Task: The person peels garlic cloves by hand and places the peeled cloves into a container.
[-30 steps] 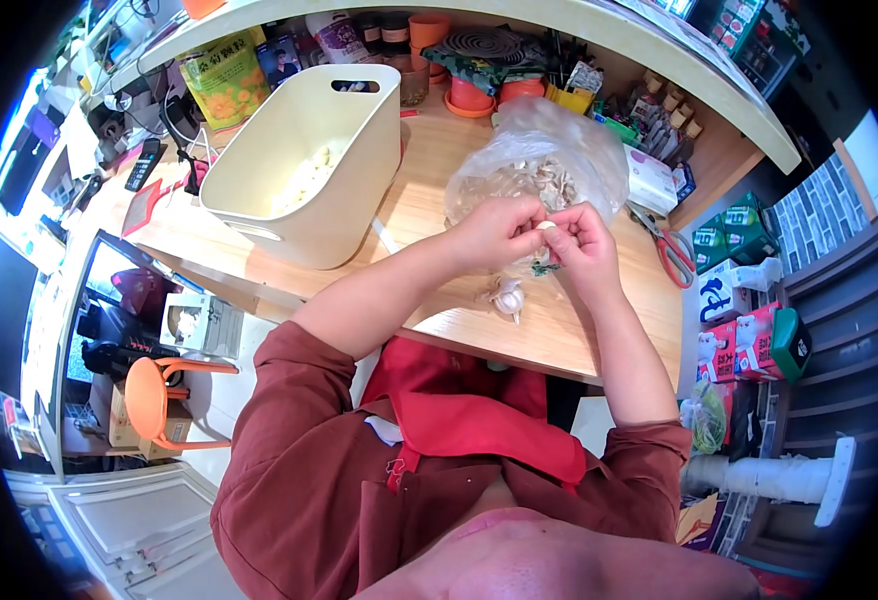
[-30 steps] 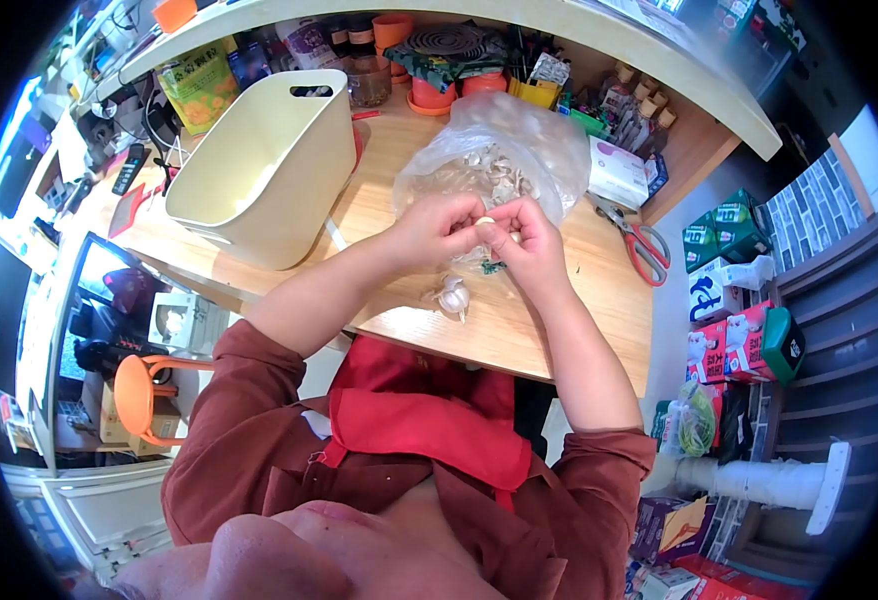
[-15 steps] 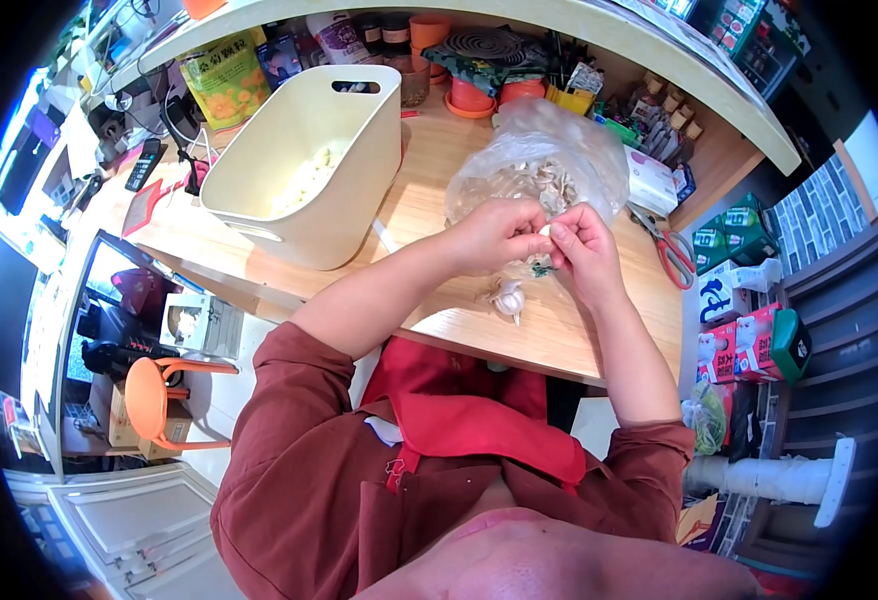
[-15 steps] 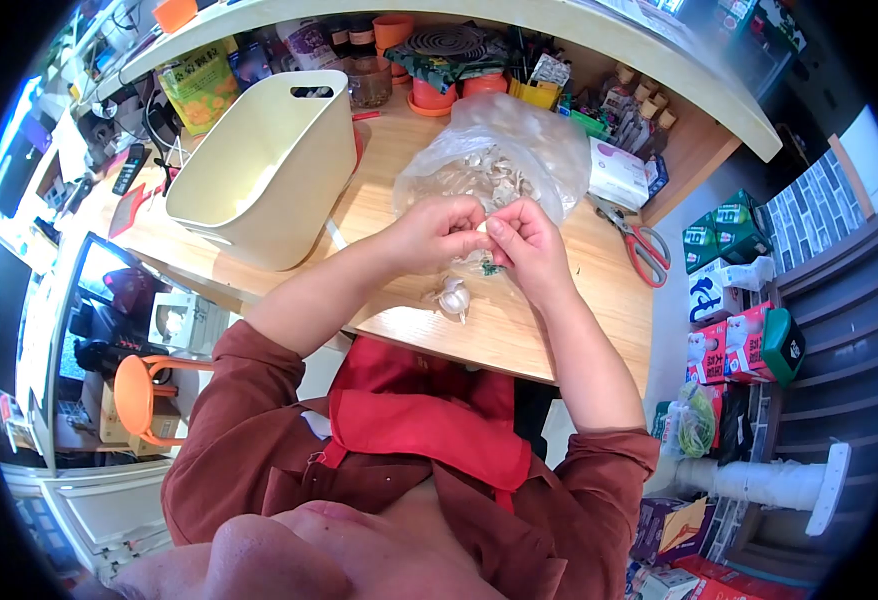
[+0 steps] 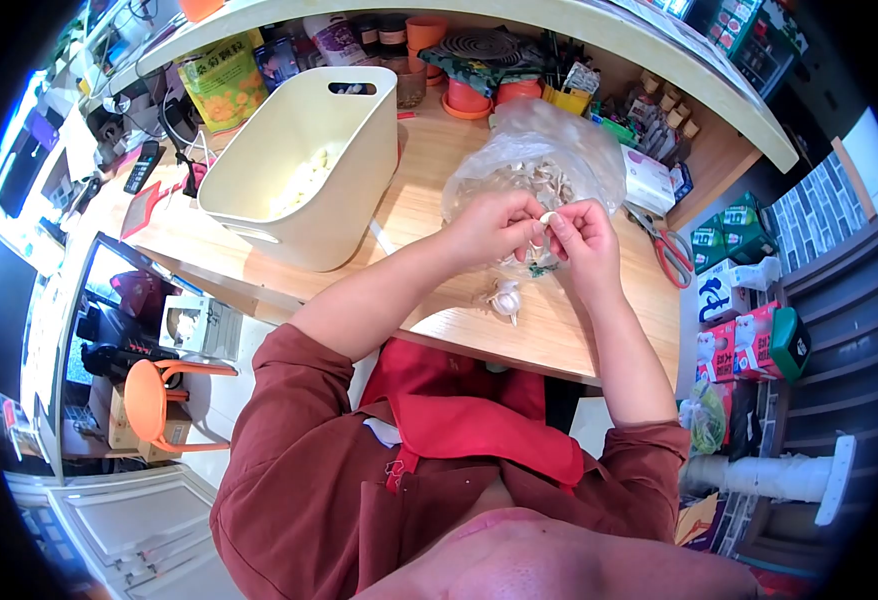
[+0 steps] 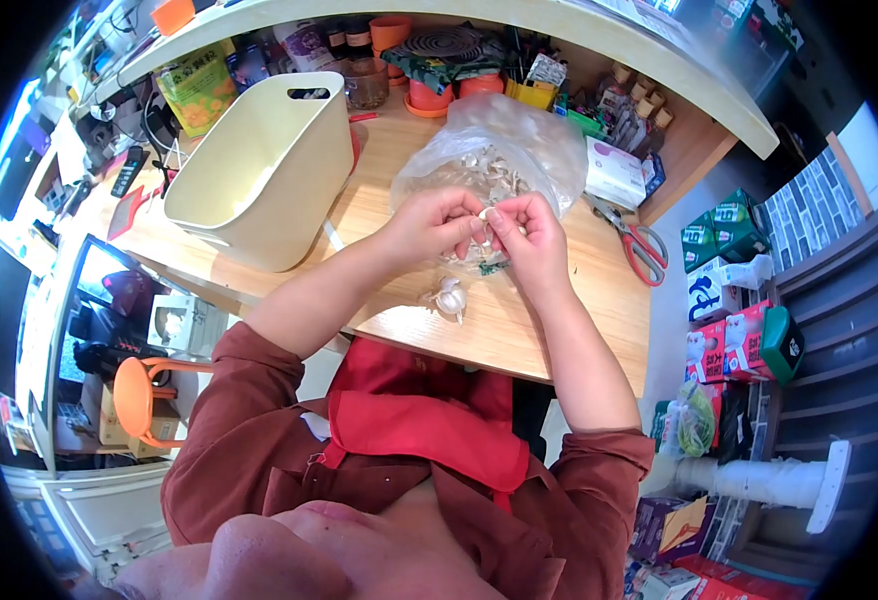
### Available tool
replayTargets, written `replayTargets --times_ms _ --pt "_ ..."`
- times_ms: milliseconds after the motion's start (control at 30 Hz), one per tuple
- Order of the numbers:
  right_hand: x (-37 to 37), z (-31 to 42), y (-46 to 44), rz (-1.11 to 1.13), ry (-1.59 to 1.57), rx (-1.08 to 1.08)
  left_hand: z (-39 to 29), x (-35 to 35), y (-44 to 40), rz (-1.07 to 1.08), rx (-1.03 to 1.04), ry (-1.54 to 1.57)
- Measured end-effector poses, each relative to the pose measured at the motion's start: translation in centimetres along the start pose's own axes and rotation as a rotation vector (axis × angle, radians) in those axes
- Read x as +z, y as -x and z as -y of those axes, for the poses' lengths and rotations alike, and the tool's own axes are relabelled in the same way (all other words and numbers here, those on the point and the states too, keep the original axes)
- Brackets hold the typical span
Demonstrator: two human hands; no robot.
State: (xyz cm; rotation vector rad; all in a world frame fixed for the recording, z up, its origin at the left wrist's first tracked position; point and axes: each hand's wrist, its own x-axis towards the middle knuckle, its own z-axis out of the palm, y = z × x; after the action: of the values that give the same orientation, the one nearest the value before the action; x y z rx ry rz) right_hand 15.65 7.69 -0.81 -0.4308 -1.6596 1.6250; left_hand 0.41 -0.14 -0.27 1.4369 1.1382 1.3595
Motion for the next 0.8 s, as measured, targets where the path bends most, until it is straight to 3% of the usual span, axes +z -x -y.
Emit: replayTargets --times_ms 533,800 --pt "0.48 0.46 0.14 0.056 0.077 0.056 0.12 -0.45 -0.18 -0.126 -0.043 -0.088" --pt "-0.1 0.3 0.04 0.134 -0.108 0.155 0.72 -0.61 -0.28 -0.141 0.016 -0.071"
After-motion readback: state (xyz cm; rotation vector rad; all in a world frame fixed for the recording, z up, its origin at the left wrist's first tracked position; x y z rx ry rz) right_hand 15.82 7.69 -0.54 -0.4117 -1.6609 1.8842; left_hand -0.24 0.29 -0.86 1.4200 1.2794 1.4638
